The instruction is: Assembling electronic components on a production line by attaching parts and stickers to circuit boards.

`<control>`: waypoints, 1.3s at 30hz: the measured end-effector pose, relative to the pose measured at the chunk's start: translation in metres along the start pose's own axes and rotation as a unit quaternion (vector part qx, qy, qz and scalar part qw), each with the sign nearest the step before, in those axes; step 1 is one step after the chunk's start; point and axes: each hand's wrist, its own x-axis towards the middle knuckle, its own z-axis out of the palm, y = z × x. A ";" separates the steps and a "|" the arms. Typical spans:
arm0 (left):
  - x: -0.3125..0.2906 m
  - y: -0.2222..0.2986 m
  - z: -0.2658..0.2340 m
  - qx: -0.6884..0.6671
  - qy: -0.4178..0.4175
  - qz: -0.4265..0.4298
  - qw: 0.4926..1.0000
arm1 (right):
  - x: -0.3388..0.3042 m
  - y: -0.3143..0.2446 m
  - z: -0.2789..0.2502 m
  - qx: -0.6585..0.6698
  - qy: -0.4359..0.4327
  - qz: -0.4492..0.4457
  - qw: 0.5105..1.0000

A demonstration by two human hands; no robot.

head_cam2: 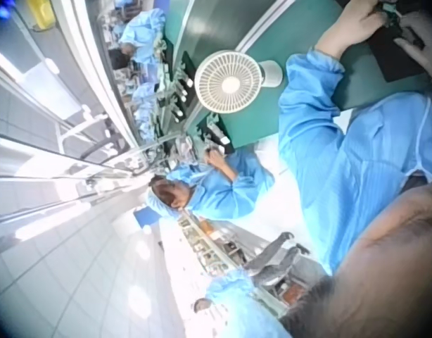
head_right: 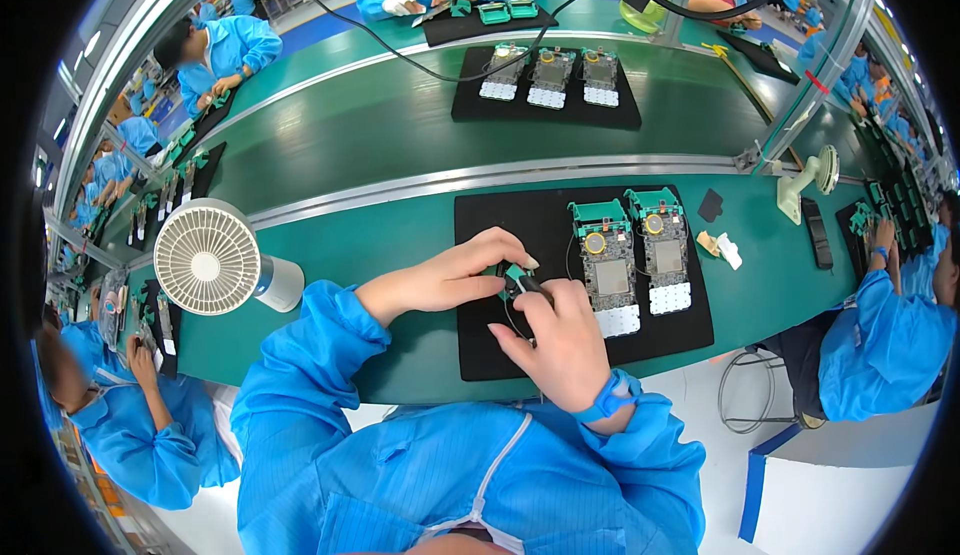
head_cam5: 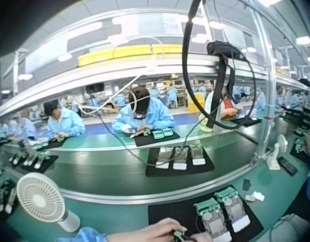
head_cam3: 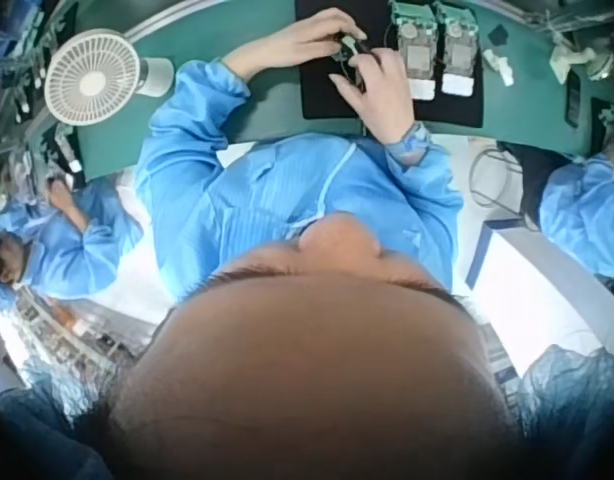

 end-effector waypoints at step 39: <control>-0.007 0.038 -0.002 0.144 0.038 -0.033 0.988 | 0.001 0.038 0.011 0.293 -0.049 0.229 0.927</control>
